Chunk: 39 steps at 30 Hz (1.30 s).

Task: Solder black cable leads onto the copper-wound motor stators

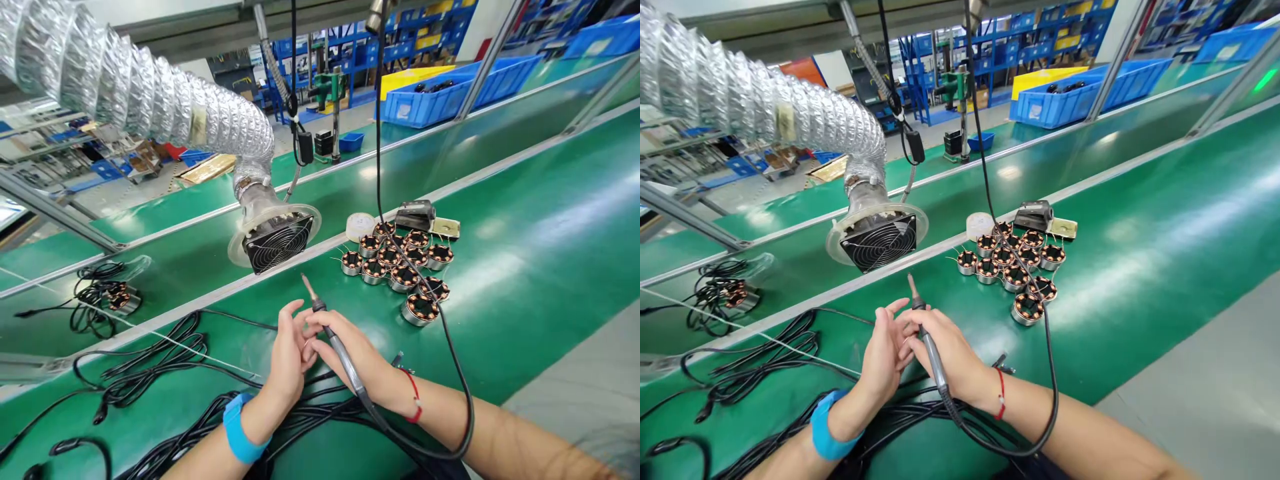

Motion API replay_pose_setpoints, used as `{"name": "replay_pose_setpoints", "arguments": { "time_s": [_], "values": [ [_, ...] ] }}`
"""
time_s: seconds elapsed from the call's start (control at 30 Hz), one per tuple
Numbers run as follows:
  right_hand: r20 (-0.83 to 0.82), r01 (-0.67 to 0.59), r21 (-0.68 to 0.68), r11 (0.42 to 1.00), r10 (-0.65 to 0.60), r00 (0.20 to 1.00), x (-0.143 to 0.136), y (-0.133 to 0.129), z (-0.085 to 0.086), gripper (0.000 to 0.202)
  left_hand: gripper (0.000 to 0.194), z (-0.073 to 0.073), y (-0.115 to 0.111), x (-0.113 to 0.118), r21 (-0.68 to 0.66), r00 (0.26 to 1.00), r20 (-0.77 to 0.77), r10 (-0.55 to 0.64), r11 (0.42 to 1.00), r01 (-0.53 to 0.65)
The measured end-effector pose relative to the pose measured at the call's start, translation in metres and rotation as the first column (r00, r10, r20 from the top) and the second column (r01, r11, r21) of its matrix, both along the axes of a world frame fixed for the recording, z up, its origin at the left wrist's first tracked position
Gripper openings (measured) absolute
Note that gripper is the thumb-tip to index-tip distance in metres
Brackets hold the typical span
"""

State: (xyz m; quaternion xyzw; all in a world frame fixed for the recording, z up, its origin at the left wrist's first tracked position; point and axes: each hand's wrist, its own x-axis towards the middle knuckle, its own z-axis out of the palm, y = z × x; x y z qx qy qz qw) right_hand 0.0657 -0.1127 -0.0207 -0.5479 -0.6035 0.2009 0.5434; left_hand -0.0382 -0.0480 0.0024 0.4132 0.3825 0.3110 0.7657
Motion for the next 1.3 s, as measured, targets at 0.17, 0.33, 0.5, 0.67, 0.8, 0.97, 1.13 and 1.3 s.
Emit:
{"name": "replay_pose_setpoints", "arguments": {
  "time_s": [0.17, 0.33, 0.5, 0.67, 0.8, 0.97, 1.13, 1.3],
  "values": [
    [0.038, 0.001, 0.044, 0.999, -0.003, 0.999, 0.000, 0.001, -0.010, 0.031, 0.074, -0.011, -0.001, -0.004, 0.025, 0.998, -0.020, -0.062, 0.998, 0.063],
    [0.291, 0.096, 0.092, 0.991, -0.119, 0.949, 0.022, -0.002, -0.011, 0.018, 0.040, -0.004, 0.019, -0.019, 0.293, 0.820, -0.396, -0.414, 0.789, 0.540],
    [0.609, 0.326, 0.012, 0.945, -0.266, 0.747, 0.068, 0.003, -0.012, 0.025, 0.018, 0.002, 0.051, -0.033, 0.406, 0.562, -0.786, -0.259, 0.468, 0.785],
    [0.913, 0.580, -0.174, 0.796, -0.090, 0.397, 0.097, 0.013, -0.004, 0.035, 0.018, -0.012, 0.075, -0.037, 0.395, 0.471, -0.882, -0.012, 0.527, 0.752],
    [0.926, 0.608, -0.191, 0.771, -0.064, 0.372, 0.099, 0.023, 0.000, 0.032, 0.025, -0.017, 0.084, -0.046, 0.234, 0.233, -0.971, 0.050, 0.374, 0.897],
    [0.913, 0.601, -0.230, 0.765, -0.044, 0.406, 0.082, 0.029, 0.003, 0.032, 0.008, -0.021, 0.085, -0.046, 0.149, 0.161, -0.986, -0.038, 0.221, 0.964],
    [0.839, 0.459, -0.299, 0.837, 0.001, 0.544, 0.058, 0.020, 0.005, 0.028, 0.013, -0.027, 0.066, -0.033, 0.195, 0.221, -0.964, -0.149, 0.171, 0.966],
    [0.632, 0.213, -0.223, 0.951, -0.025, 0.774, 0.068, 0.013, 0.001, 0.045, 0.017, -0.031, 0.061, -0.031, 0.320, 0.384, -0.896, -0.222, 0.275, 0.907]
  ]
}}
